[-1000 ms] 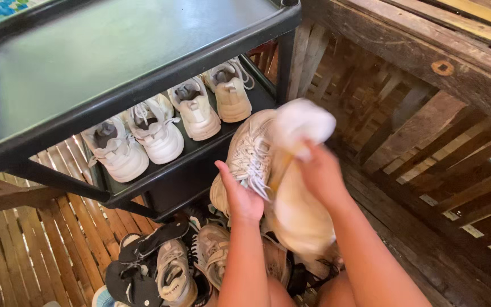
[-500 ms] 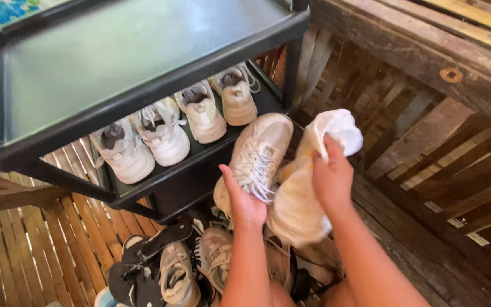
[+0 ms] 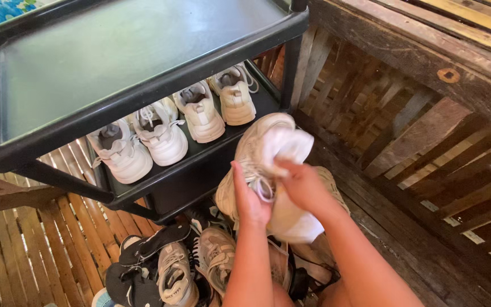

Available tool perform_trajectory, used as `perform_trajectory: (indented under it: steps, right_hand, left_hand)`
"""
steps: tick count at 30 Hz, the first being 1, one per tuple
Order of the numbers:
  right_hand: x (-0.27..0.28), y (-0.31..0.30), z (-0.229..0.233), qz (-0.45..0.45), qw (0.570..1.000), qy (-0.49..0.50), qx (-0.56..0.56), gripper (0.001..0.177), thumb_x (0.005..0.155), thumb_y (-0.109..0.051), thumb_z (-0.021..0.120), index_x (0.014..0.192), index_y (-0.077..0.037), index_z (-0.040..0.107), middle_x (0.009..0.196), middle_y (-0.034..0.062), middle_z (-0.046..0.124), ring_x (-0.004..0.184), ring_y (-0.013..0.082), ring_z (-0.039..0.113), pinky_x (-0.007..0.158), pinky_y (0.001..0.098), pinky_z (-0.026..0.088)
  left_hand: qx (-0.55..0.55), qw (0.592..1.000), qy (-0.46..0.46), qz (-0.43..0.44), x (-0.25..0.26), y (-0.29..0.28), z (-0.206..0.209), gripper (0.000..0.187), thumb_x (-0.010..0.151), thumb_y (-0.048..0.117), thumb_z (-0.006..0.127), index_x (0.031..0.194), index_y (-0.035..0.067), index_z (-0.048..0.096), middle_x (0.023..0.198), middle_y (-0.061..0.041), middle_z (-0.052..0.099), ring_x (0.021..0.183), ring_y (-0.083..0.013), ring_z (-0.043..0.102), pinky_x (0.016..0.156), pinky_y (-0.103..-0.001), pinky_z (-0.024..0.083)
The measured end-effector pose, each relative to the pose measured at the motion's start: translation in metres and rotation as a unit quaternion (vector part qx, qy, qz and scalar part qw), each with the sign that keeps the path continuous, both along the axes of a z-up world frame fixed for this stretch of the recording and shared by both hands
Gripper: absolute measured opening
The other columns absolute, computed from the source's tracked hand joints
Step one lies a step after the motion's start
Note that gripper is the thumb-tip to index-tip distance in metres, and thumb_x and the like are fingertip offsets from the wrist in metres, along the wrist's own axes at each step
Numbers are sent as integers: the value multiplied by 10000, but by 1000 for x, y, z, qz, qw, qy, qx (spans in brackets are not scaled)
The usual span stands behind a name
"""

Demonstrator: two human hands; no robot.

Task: The person sits on the floor and wipes a pair of beige sneakers with a white cloth. They clean the upper, sides, and sole of one shoe, then place it on a black shoe rack. They pick up the matching shoe and continue wiping it with the same cloth.

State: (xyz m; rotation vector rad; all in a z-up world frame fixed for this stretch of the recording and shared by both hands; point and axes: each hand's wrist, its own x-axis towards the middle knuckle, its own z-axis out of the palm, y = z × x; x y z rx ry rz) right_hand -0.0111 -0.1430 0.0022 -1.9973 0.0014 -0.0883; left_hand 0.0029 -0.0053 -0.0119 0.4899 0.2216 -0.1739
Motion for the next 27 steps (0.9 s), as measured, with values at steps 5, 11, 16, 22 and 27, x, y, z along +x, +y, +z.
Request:
perform_trajectory:
  steps: [5,11,16,22,27]
  right_hand:
    - [-5,-4,7,-6,997,48,-62,419,842,-48,669,1246,-126,750,1197,140,771,1102,242,741,951,335,547]
    - [-2,-11,23,-220,966,-114,-80,497,866,-42,637,1356,-121,660,1192,203,721,1065,327,720,900,377,542]
    - [-22,7,40,61,989,-30,-130,529,797,-31,652,1294,-206,708,1185,152,744,1066,311,712,917,402,533]
    - [-13,-14,43,-172,964,-8,-204,537,860,-63,614,1366,-240,660,1237,146,713,1080,341,678,901,420,526]
    - [-9,-40,8,23,992,-122,25,442,880,6,702,1316,-42,648,1321,167,697,1182,264,653,983,398,490]
  left_hand:
    - [31,999,18,20,1,4,5,841,924,654,533,1460,8,497,1375,-137,630,1249,-281,606,1078,-389,460]
    - [51,998,-14,14,-2,-13,4,777,936,630,467,1441,40,490,1388,-84,645,1260,-237,626,1090,-406,478]
    - [79,996,-51,6,-2,-13,-7,833,968,698,385,1431,17,512,1313,-113,649,1173,-241,637,1032,-414,493]
    - [56,998,-36,-15,-9,-12,3,852,979,680,446,1441,-35,494,1322,-168,558,1228,-309,529,1057,-451,393]
    - [-47,997,-60,-26,-13,-1,25,759,962,562,540,1428,-35,485,1439,-190,569,1318,-340,551,1129,-475,416]
